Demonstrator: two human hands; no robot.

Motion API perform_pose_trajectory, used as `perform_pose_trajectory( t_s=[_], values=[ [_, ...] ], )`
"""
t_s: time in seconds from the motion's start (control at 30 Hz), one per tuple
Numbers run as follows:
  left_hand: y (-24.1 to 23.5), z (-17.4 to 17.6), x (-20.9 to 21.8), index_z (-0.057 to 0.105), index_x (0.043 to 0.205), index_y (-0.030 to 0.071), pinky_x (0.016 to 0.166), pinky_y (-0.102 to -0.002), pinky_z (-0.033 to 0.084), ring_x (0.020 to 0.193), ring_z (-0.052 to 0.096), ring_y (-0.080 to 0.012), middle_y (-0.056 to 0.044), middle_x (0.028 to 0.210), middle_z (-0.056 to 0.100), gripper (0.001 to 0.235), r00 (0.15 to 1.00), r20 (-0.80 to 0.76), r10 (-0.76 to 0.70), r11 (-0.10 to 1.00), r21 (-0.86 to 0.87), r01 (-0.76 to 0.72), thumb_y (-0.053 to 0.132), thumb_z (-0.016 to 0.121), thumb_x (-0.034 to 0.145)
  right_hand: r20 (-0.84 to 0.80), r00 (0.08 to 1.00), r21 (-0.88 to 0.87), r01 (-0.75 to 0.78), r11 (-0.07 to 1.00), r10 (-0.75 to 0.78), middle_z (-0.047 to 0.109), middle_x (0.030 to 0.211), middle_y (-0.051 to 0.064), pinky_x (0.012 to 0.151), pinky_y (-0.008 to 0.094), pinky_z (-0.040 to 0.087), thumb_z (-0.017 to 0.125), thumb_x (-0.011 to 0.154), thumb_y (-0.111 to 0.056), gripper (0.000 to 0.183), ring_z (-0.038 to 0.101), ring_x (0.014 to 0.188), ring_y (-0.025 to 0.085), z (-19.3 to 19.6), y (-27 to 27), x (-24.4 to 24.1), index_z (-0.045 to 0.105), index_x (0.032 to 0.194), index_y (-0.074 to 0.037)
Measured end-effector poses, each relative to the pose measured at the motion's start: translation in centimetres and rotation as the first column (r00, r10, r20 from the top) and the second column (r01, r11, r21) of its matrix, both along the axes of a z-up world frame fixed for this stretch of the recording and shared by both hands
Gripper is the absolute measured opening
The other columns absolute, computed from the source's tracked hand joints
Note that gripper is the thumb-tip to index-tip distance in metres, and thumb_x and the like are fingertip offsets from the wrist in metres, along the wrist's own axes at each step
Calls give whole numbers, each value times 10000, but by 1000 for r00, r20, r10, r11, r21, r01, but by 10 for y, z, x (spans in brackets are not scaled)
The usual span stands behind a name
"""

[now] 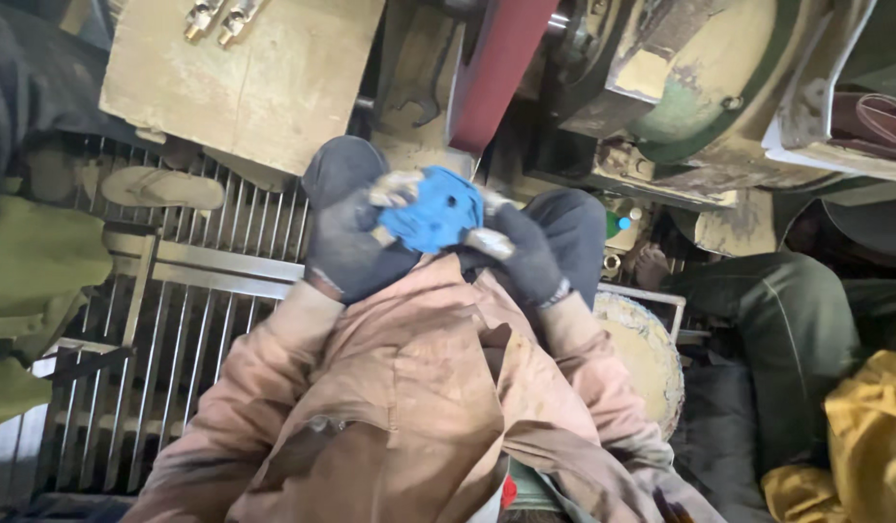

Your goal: The person holds a metal component and presses it against a moving abrasive belt, rotating and tilting it to grind various surfaces. They periodically wipe the part with a blue cloth to inspect the finish before continuing to grind different edges.

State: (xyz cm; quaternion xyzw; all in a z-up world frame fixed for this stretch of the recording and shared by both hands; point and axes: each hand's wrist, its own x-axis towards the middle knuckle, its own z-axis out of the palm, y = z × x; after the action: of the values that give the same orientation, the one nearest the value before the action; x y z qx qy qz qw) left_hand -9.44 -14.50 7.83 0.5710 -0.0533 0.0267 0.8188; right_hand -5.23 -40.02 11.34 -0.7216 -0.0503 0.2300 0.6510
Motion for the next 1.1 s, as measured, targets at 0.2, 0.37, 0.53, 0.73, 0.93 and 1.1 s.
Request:
perform_pose_trajectory(
  t_s=[0.2, 0.37, 0.53, 0.73, 0.93, 1.1],
  values=[
    [-4, -13, -1, 567, 1295, -49, 1227, -360, 410, 1432, 536, -243, -172, 1494, 570, 393, 960, 145, -240, 970, 11, 241, -87, 653, 913, -3, 1000, 0, 26, 1000, -26, 696, 910, 55, 698, 291, 576, 726, 948, -48, 209, 664, 784, 109, -27, 1, -10, 655, 1129, 30],
    [0, 1, 0, 469, 1511, -57, 1038, -362, 447, 1208, 517, -224, -150, 1424, 557, 594, 949, -236, -210, 970, -174, 171, -35, 670, 952, -94, 988, 25, 129, 991, -126, 709, 901, 58, 670, 306, 570, 711, 909, -6, 354, 664, 743, 132, -14, 0, -13, 652, 1258, 10],
    [-20, 17, 9, 417, 1475, -85, 1066, -348, 461, 1268, 540, -198, -159, 1391, 557, 687, 981, -56, -188, 925, 327, 196, 12, 740, 877, -133, 990, 315, -1, 949, 45, 694, 1216, 41, 985, 293, 552, 681, 910, 36, 478, 652, 1126, 116, -10, 10, -18, 558, 1371, 7],
    [-32, 23, 7, 573, 1312, -33, 917, -304, 566, 1042, 676, -149, -97, 1163, 714, 475, 965, -189, -184, 946, 233, 226, 99, 777, 904, 24, 997, 127, -80, 989, 78, 691, 1236, 82, 1005, 303, 536, 735, 931, 30, 466, 622, 1147, 143, -5, 6, -15, 593, 1374, 49],
    [40, 56, 13, 708, 1110, 51, 932, -335, 599, 1020, 738, -199, -89, 1079, 750, 174, 970, 244, -2, 829, 543, -135, 128, 744, 959, 609, 728, -632, 205, 747, 315, 782, 948, 84, 844, 352, 598, 890, 851, -108, 286, 740, 916, 217, 32, -33, 7, 785, 1117, -99],
    [123, 68, 25, 731, 1053, 36, 777, -444, 571, 825, 730, -344, -207, 932, 737, 468, 907, -182, 380, 331, 942, 50, 436, 854, 842, 112, 932, -38, 352, 935, -346, 743, 1086, 126, 742, 291, 641, 698, 953, 14, 247, 741, 869, 167, -4, -77, 20, 685, 1198, 44]
  ],
)
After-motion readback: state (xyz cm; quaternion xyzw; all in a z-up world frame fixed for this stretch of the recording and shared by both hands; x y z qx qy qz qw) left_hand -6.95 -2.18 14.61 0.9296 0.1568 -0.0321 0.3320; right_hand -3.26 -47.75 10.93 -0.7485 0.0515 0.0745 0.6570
